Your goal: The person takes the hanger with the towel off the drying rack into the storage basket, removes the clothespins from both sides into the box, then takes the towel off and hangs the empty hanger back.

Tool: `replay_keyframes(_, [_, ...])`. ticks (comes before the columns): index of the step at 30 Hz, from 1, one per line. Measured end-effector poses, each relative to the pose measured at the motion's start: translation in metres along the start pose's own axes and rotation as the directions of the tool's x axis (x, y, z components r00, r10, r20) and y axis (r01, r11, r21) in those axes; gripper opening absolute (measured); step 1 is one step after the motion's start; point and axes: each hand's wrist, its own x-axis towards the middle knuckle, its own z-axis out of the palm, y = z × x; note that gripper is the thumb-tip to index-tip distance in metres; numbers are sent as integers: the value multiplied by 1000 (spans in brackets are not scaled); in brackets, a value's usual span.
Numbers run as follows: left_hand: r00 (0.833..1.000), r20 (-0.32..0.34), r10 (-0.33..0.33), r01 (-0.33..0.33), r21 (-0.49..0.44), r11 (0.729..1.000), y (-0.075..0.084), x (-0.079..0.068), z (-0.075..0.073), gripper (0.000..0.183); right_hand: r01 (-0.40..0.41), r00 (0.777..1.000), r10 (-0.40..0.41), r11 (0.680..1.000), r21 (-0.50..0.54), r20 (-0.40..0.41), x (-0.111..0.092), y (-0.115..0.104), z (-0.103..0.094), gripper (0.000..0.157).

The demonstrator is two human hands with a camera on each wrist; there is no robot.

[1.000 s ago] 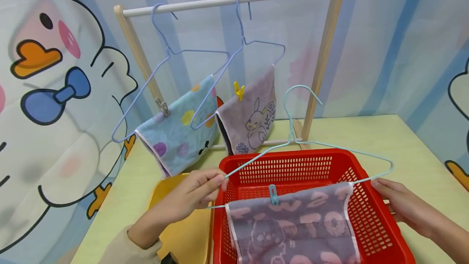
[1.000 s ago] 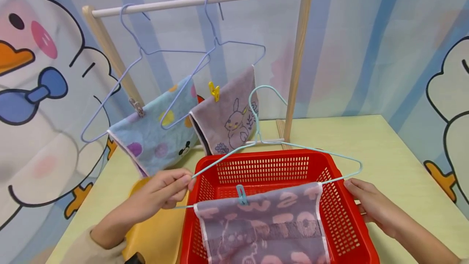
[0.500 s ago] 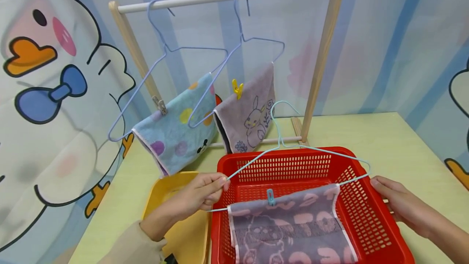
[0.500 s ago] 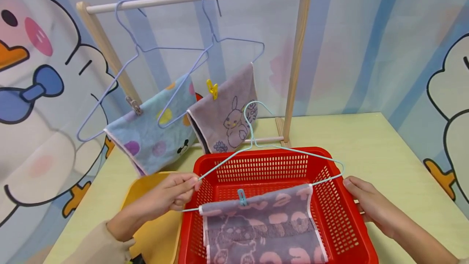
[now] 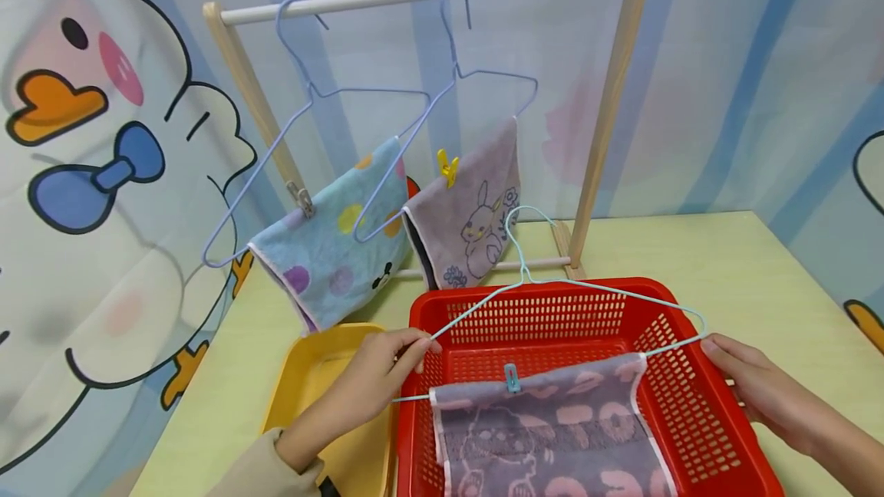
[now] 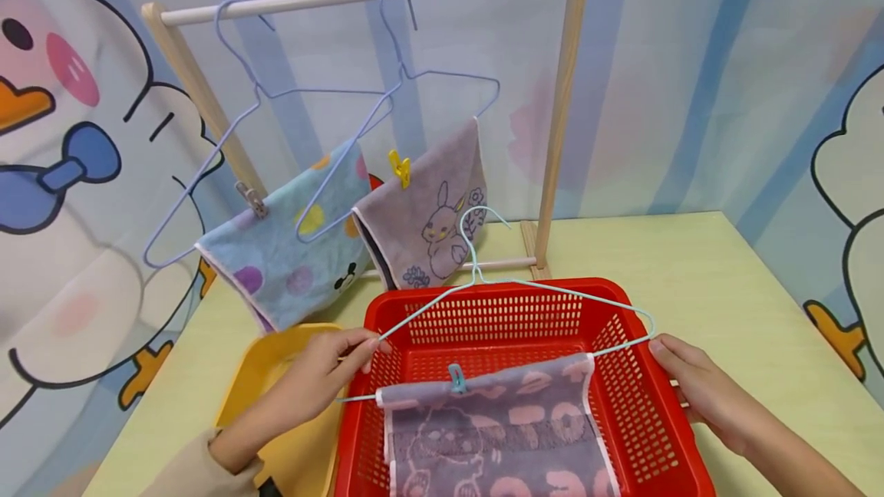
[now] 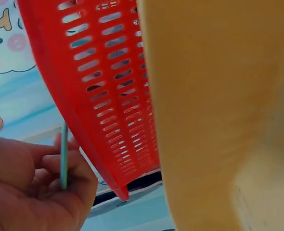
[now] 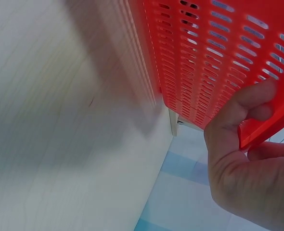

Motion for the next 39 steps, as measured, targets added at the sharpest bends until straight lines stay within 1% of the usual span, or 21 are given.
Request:
replay_keyframes(2, [997,-59,47,-42,74,996,1,0,2,19,1,1000,-1,1000,7,2,-1,1,0,57])
replay_keyframes(3, [993,-88,78,-68,113,991,1,0,3,17,3,1000,-3,1000,11,4,-1,1,0,56])
replay_keyframes(5, [981,-138,135,-107,191,976,0,-1,5,13,6,1000,-6,1000,23,10,-1,2,0,55])
replay_keyframes(8, [961,-184,207,-152,275,949,-2,-1,8,11,12,1000,-13,999,31,19,-1,3,-1,54])
replay_keyframes(13, [941,-211,264,-175,364,915,-5,-1,11,8,6,1000,-7,1000,22,21,-2,4,0,57])
replay_keyframes(16, [930,-222,292,-187,399,898,-6,-1,11,6,3,1000,-3,1000,17,20,-2,4,0,59])
replay_keyframes(20, [912,-235,335,-214,423,880,-9,0,13,2,1,1000,-1,1000,15,17,-1,4,1,59])
replay_keyframes(24, [899,-234,371,-245,434,867,-12,0,14,7,-5,1000,5,1000,22,16,-1,5,1,60])
replay_keyframes(27, [897,-222,383,-260,437,861,-14,-1,14,7,-5,1000,4,1000,27,20,-1,6,1,59])
replay_keyframes(32, [904,-208,374,-257,435,863,-15,-2,15,5,4,999,-5,999,45,38,-1,8,0,55])
replay_keyframes(35, [912,-202,356,-243,433,868,-14,-2,14,5,7,999,-9,999,54,43,-1,8,0,53])
replay_keyframes(39, [931,-189,313,-215,410,886,-12,-2,12,4,14,999,-17,998,67,51,-1,9,0,49])
